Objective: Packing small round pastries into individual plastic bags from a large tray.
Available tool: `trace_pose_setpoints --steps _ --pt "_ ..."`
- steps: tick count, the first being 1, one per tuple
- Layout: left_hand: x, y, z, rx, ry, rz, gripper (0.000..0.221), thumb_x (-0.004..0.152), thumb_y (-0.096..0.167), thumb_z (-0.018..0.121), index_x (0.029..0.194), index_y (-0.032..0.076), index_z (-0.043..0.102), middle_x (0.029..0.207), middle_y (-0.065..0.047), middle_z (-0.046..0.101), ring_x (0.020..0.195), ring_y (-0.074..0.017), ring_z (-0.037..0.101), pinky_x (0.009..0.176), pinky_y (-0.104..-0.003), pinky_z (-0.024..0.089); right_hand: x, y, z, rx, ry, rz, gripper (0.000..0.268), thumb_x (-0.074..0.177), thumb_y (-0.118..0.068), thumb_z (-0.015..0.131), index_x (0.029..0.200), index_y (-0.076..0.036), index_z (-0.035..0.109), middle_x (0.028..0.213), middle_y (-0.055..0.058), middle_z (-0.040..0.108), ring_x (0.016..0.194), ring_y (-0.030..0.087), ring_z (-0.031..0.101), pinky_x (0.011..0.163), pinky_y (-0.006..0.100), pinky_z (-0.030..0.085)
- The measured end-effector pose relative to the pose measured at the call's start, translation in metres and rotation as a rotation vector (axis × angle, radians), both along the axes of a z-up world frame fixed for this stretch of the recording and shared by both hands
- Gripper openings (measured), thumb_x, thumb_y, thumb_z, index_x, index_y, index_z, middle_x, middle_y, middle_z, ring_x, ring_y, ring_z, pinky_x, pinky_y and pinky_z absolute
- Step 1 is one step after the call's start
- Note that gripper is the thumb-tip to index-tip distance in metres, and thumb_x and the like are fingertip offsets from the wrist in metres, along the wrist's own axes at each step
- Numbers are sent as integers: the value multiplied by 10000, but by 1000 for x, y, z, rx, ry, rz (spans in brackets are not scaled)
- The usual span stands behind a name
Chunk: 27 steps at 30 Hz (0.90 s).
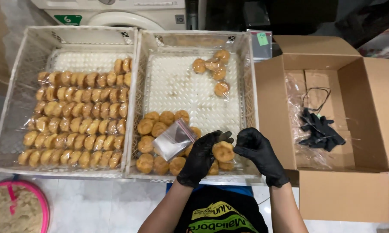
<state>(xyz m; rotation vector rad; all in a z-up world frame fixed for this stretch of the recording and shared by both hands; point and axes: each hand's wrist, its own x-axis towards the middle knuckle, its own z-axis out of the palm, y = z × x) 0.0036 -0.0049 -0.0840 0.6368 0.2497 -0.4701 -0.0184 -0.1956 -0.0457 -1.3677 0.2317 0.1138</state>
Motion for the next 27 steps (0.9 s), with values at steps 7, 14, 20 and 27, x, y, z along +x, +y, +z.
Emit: trace_pose_setpoints --steps 7,14,20,27 --pt "-13 13 22 -86 13 -59 294 912 94 703 1173 -36 665 1130 -229 720 998 -324 719 850 -454 618 -2 6 24 97 -229 215 128 895 4 706 989 33 789 976 143 706 916 207 642 804 384 543" --pt "-26 33 46 90 -353 -178 394 677 -33 878 815 44 517 1219 -172 679 1132 -268 660 960 -335 515 6 -10 -3 254 -304 507 153 788 -86 744 705 40 769 945 235 735 824 294 703 771 450 556" --pt "-10 88 41 1337 -1061 196 329 934 90 706 1261 61 703 1207 -186 692 1225 -407 611 1061 -495 486 26 -11 28 -201 -102 625 165 858 63 657 902 64 817 948 160 782 817 222 710 747 416 595" --pt "-7 169 17 2245 -838 64 481 842 403 747 1261 171 697 1025 -66 735 966 -329 687 809 -431 590 36 26 33 -421 -174 129 114 956 -122 743 1002 -38 805 1151 149 730 1135 252 683 991 401 545"
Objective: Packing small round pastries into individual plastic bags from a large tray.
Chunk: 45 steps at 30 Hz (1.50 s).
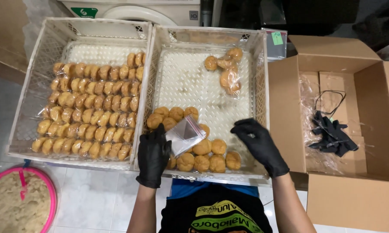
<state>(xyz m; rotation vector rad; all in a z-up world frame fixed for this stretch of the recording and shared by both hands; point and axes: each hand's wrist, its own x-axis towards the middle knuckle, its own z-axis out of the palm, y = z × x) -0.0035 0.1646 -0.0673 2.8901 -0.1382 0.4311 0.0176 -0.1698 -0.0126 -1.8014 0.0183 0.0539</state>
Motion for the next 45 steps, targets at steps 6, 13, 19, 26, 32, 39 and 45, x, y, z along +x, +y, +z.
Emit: trace_pose_setpoints --steps 6,13,19,26,32,39,45 --pt "2 5 -8 -102 27 -41 622 814 296 744 1405 142 623 954 -107 684 931 -384 638 732 -479 574 -12 -5 -52 -769 309 510 561 865 -347 761 1378 -158 632 1369 146 652 1270 403 605 1054 528 515" --pt "1 14 2 -121 -68 -63 222 844 233 727 1057 178 755 858 -50 677 874 -338 640 767 -436 528 -23 -7 -77 -1005 436 598 501 799 -527 762 1218 -261 687 1207 54 690 1192 319 650 1004 478 545" --pt "2 5 17 -283 -158 -18 36 914 197 764 943 180 750 881 -21 722 905 -293 681 840 -370 519 -20 -1 -23 -814 504 602 498 826 -457 757 1261 -253 627 1199 110 721 1210 358 659 1033 511 521" --pt "0 -51 65 -937 -194 -266 141 850 57 802 990 66 794 902 -121 777 847 -338 730 794 -401 561 -15 28 66 -133 364 111 506 842 -264 810 1313 -153 662 1210 167 758 1172 323 707 1014 468 534" --pt "-9 -113 55 -413 -271 -520 329 1037 121 643 1357 45 642 779 -49 626 715 -250 572 702 -428 432 -25 43 19 273 79 -369 399 809 -54 819 1170 -103 657 1142 54 724 981 154 695 855 263 594" --pt "-4 -132 45 -493 -350 -588 422 1038 31 619 1450 109 571 1241 -165 717 974 -337 676 811 -440 527 -27 20 24 255 102 -338 159 905 -117 739 1048 -56 707 1068 75 742 799 160 691 563 314 630" --pt "-6 -137 43 -868 -135 -539 427 944 86 760 1355 94 641 1213 -117 700 1096 -257 687 950 -358 586 -32 -2 33 398 293 -71 442 886 -56 673 1325 -6 662 1351 161 711 1226 271 684 942 409 627"
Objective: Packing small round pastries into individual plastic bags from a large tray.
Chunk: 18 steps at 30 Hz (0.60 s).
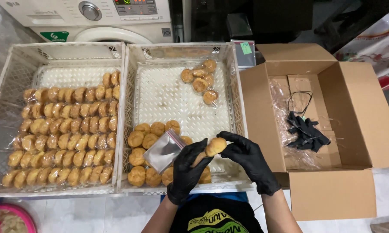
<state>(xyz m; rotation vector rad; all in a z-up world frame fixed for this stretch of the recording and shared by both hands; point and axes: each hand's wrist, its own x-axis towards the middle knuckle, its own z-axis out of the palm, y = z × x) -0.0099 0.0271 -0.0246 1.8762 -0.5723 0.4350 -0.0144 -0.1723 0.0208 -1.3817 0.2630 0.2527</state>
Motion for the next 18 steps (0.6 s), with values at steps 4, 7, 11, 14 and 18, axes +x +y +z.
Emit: trace_pose_setpoints --steps 4,7,11,14,18 --pt "-4 -5 1 -290 250 21 496 816 44 858 1282 73 689 1229 -96 748 1103 -203 735 966 -325 607 -3 -2 -3 -120 -123 -89 436 778 35 798 1207 -3 733 1180 160 783 1039 229 749 892 339 642" --pt "-4 -5 4 -222 103 42 459 834 50 859 1261 58 689 1210 -105 748 1078 -230 737 951 -344 610 -4 6 13 -250 -192 -79 320 796 -30 816 1115 -32 796 1107 116 814 1029 179 745 917 289 608" --pt "-2 -3 11 -21 -227 57 431 891 35 837 1269 -25 640 1252 -163 714 1092 -314 739 935 -406 624 -6 4 12 -441 -406 50 268 857 -110 787 1120 -57 794 1161 112 790 1063 184 749 848 254 599" --pt "-4 -2 13 -52 -60 9 448 893 57 820 1308 23 653 1260 -130 720 1125 -272 725 984 -381 604 -4 -1 6 -535 -679 189 263 928 -165 727 1171 -70 759 1184 97 778 1129 234 747 1001 330 596" --pt "-8 -7 14 -67 -54 2 463 889 66 825 1315 27 645 1231 -156 722 1117 -286 735 980 -378 614 -5 -6 4 -524 -657 312 313 1004 -206 623 1285 -93 704 1271 88 748 1191 251 725 1031 361 568"
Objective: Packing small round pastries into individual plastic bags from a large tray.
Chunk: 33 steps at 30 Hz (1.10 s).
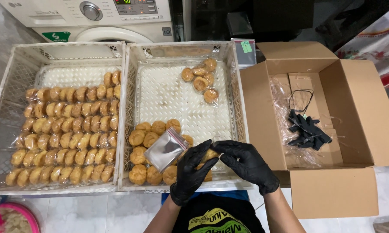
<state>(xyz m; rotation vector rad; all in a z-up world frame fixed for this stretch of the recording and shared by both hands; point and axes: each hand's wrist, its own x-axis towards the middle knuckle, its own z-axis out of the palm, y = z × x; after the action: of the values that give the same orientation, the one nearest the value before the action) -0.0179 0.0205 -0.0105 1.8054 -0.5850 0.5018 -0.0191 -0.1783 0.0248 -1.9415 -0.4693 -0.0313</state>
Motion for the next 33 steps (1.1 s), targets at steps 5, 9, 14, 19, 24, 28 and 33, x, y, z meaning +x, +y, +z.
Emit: trace_pose_setpoints --steps 5,9,14,19,24,28,33 --pt "-5 -5 -2 -156 254 -85 509 861 38 819 1337 29 641 1234 -142 740 1137 -233 728 1040 -351 597 -1 -1 12 -132 44 118 386 1038 -281 528 1321 -56 663 1296 123 738 1196 288 723 999 369 558" --pt "-5 -5 -9 -210 343 -61 483 867 90 815 1320 27 660 1276 -143 720 1156 -240 713 1001 -342 605 -2 0 12 -105 12 8 395 1040 -334 508 1242 -82 735 1253 115 759 1185 261 732 1031 359 553" --pt "-6 -2 4 -117 167 -134 427 913 44 772 1321 24 650 1220 -158 726 1092 -254 747 964 -338 631 -4 4 20 -150 19 69 401 1045 -322 496 1144 -18 738 1113 119 802 1018 268 791 891 336 606" --pt "-1 -10 -7 -431 720 -191 508 878 48 755 1369 36 628 1341 -113 692 1202 -179 672 1036 -305 542 0 3 14 -261 55 -35 392 1011 -360 516 1183 -98 752 930 73 787 835 209 775 763 316 588" --pt "0 -19 -5 -701 944 -296 521 819 -81 803 1322 -40 674 1181 -214 760 1019 -165 691 954 -366 593 14 -3 -9 -491 -398 -256 184 876 -276 812 1033 -180 814 870 53 791 779 253 758 694 343 607" --pt "-4 -21 -26 -684 1048 -415 528 880 -36 765 1389 -13 626 1140 -179 757 1023 -162 695 976 -360 587 16 -16 -42 -629 -458 -282 149 794 -285 857 891 -188 797 717 17 727 661 239 712 627 351 582" --pt "-7 -28 -30 -724 1034 -488 516 884 -82 732 1384 -6 634 1114 -177 756 1064 -185 701 1001 -361 586 16 -24 -37 -564 -409 -322 174 752 -333 886 792 -211 768 620 -28 667 597 186 679 594 300 567"
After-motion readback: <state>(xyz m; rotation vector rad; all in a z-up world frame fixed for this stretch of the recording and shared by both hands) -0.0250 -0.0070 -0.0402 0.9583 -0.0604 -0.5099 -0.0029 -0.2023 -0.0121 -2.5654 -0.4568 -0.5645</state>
